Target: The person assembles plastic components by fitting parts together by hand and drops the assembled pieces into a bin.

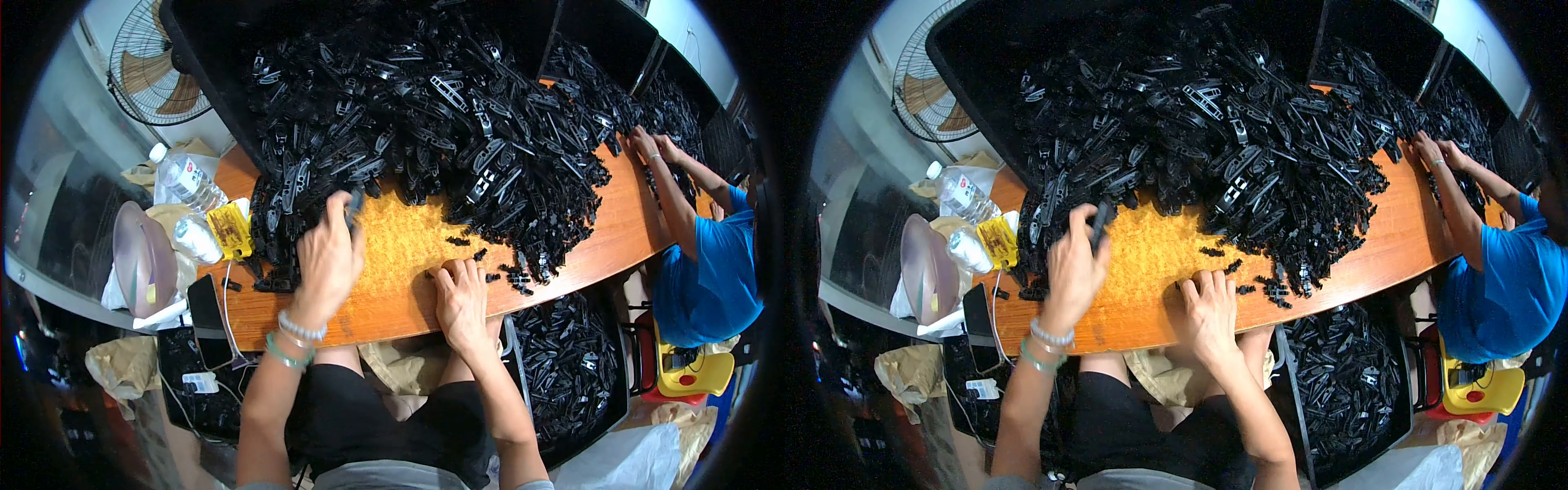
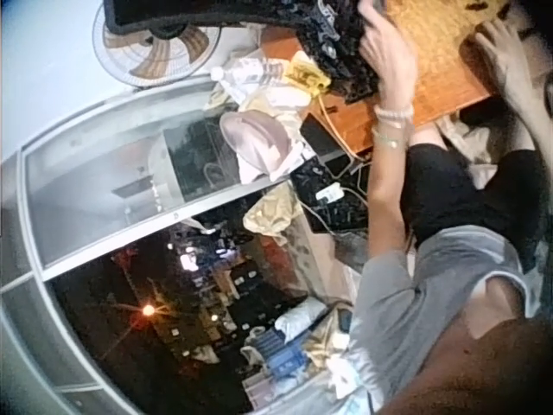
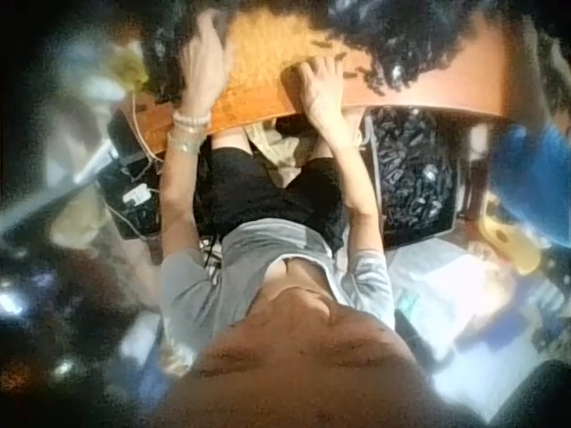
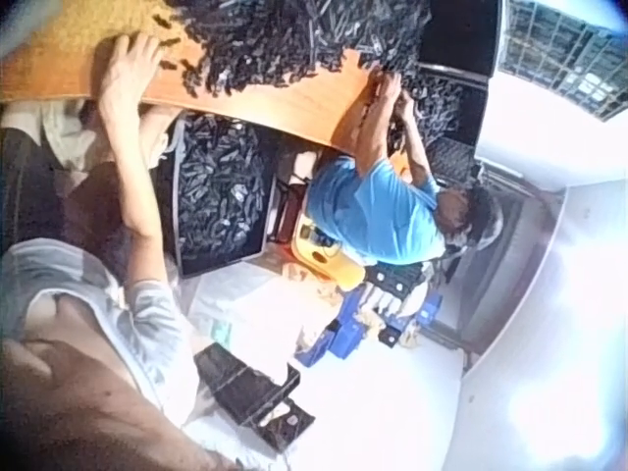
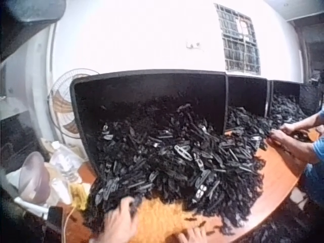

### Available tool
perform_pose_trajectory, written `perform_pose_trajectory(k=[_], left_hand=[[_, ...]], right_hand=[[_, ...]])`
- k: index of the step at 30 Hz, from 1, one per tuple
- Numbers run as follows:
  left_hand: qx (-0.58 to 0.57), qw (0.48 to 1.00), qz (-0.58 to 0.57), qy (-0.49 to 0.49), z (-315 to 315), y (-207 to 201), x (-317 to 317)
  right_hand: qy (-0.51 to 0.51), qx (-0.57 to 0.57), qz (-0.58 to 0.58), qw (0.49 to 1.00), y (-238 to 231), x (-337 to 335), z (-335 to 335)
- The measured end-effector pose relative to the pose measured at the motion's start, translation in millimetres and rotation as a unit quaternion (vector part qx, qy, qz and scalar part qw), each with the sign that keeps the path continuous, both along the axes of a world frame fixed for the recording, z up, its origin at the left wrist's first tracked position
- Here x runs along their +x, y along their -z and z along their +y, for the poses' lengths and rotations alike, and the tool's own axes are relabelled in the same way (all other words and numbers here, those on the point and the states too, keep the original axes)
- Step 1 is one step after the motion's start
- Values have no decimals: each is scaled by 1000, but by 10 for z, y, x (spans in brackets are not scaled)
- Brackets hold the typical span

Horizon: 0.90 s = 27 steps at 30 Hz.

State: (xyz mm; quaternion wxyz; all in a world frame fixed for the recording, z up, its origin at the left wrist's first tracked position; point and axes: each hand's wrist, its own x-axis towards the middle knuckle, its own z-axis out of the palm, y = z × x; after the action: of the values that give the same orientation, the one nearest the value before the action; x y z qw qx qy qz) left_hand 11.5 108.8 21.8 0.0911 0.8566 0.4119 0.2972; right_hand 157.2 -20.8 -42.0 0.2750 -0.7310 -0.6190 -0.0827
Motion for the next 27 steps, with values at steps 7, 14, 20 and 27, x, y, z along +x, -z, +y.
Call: perform_pose_trajectory(k=[7, 14, 20, 27], left_hand=[[-589, 760, -241, 131, -643, 396, -97], [-544, 768, -287, 177, -801, 170, -117], [-561, 768, -253, 175, -817, 33, -163], [-592, 756, -234, 149, -854, -41, -174]], right_hand=[[-65, 118, 535, 834, -94, -298, -237], [-120, 142, 425, 886, -254, -281, -408], [-154, 149, 283, 935, -344, -159, -481], [-183, 147, 129, 964, -393, -100, -511]])
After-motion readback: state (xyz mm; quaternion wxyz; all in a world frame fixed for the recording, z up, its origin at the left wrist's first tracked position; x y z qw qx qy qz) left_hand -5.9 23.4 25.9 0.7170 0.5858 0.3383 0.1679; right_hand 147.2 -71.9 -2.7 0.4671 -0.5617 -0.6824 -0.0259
